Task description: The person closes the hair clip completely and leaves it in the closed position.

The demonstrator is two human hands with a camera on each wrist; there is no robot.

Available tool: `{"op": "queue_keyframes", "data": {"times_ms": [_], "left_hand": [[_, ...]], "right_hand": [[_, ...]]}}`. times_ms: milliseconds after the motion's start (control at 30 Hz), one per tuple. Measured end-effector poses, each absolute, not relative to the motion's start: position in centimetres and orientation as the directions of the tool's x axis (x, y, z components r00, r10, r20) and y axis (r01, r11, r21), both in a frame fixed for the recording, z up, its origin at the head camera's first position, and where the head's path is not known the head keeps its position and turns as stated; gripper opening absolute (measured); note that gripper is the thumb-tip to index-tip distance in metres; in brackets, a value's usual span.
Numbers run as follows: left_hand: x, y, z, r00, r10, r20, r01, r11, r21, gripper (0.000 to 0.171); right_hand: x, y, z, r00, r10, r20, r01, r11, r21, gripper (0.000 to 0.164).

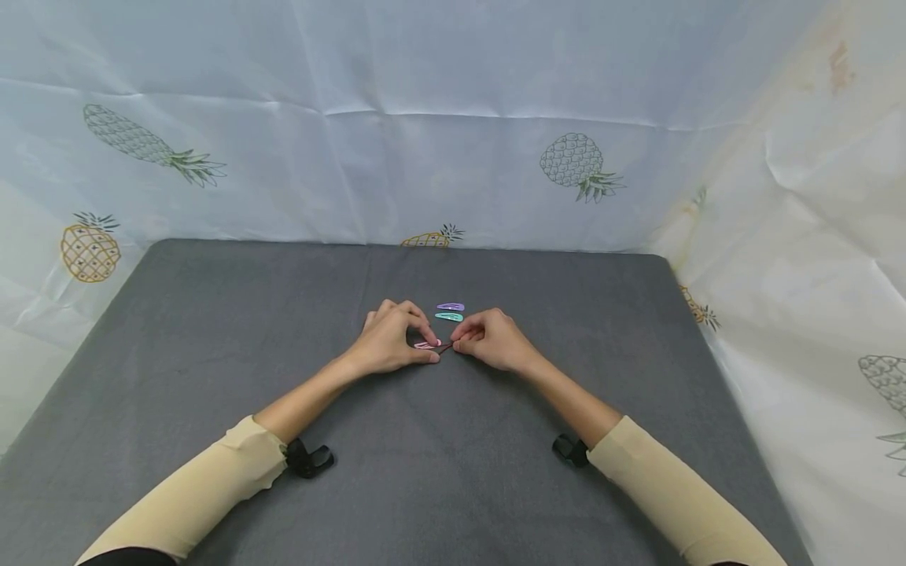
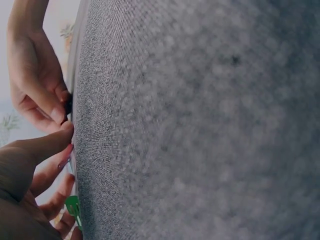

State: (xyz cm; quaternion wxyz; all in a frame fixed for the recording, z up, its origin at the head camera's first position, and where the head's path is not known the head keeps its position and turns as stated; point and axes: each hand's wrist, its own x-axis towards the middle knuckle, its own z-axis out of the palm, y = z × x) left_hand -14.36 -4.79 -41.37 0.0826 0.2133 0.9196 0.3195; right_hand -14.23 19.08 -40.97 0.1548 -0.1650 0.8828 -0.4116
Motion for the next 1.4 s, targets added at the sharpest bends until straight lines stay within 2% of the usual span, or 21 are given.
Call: {"op": "queue_keyframes", "data": {"times_ms": [467,933,1167,1400], "left_hand": [[-14.1,-4.7,-41.5,-0.887,0.462,0.007,0.362,0.685,0.632,0.014],[-14.5,-4.7,-40.6,-0.893,0.449,0.042,0.366,0.667,0.648,0.007],[-14.6,-4.6,-40.5,-0.891,0.448,0.080,0.382,0.639,0.668,0.008],[-15.0,-4.5,-40.1,-0.900,0.426,0.092,0.365,0.622,0.693,0.011]], "right_hand": [[-14.3,19.1,-41.2,-0.899,-0.424,-0.107,-0.203,0.621,-0.757,0.010],[-14.6,18.8,-40.4,-0.930,-0.362,-0.057,-0.190,0.609,-0.770,0.007],[-14.8,18.8,-40.5,-0.930,-0.366,-0.024,-0.196,0.551,-0.811,0.009],[-15.2,18.7,-39.9,-0.927,-0.373,-0.037,-0.145,0.449,-0.881,0.014]]}}
